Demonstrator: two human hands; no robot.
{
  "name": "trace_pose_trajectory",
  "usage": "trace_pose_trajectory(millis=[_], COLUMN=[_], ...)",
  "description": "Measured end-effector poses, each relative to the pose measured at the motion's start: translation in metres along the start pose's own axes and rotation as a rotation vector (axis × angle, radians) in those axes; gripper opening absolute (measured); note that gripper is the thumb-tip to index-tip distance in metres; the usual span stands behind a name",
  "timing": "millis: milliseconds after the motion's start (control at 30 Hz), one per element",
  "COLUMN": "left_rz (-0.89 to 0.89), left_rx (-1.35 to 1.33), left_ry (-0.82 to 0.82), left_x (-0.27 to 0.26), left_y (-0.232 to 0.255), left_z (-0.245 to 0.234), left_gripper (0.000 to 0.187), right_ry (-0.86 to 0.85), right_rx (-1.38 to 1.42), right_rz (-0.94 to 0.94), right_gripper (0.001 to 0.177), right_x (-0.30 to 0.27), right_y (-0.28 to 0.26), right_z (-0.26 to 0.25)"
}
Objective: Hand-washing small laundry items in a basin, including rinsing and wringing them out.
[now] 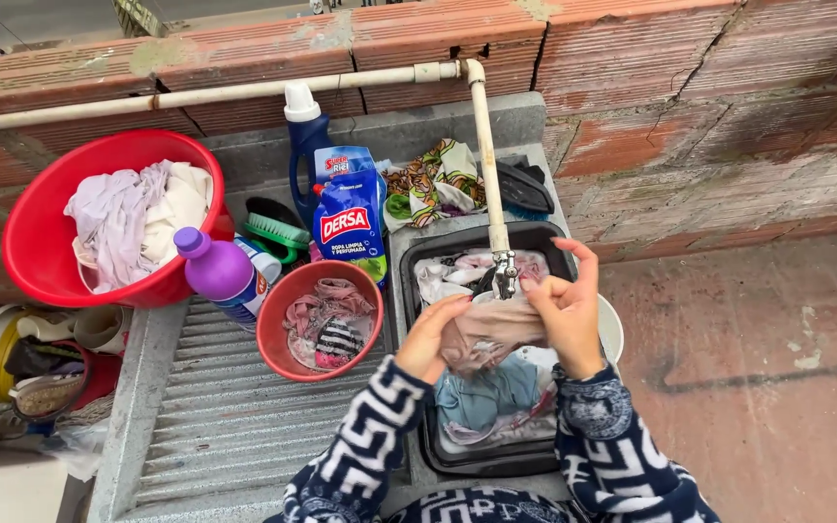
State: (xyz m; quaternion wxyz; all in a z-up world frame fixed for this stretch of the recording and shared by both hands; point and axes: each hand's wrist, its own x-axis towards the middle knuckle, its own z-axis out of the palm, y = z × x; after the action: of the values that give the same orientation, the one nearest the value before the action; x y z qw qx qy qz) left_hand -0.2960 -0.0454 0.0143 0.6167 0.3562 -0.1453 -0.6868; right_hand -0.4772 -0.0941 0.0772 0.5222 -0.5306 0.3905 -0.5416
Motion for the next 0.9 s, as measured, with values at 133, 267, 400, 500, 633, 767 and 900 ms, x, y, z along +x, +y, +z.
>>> trace_pose_trajectory(millis=[133, 267, 400, 500, 633, 767, 900], left_rz=[0.086, 0.036, -0.004, 0.019, 0.023, 0.424, 0.792], left_rx=[0.049, 0.094, 0.160, 0.125, 0.056, 1.727, 2.563], left_ry=[0.123, 0.121, 0.082, 0.118, 0.202, 0.058, 0.439], left_x=[0.010, 0.009, 0.014, 0.012, 0.028, 0.063, 0.052], left_y=[-0.043, -0.045, -0.032, -0.027, -0.035, -0.071, -0.141], left_z=[-0.005, -0.003, 0.009, 0.020, 0.003, -0.044, -0.077], left_gripper=[0.007, 0.022, 0.041, 0.036, 0.031, 0.026, 0.032], right_ry=[0.083, 0.180, 0.208, -0.077, 0.072, 0.016, -0.029], right_rx=[-0.003, -0.658, -0.649, -0.715, -0.631, -1.067, -1.074], right_rz=[-0.140, -0.351, -0.365, -0.519, -0.189, -0.030, 0.070], right_gripper=[0.070, 0.053, 0.051, 0.044, 0.055, 0.053, 0.044], right_x=[-0.017, -0.045, -0.017, -0.059, -0.022, -0.022, -0.012], right_y=[0.047, 0.025, 0.047, 0.003, 0.034, 0.092, 0.027], right_z=[0.038, 0.080, 0.072, 0.087, 0.069, 0.065, 0.069])
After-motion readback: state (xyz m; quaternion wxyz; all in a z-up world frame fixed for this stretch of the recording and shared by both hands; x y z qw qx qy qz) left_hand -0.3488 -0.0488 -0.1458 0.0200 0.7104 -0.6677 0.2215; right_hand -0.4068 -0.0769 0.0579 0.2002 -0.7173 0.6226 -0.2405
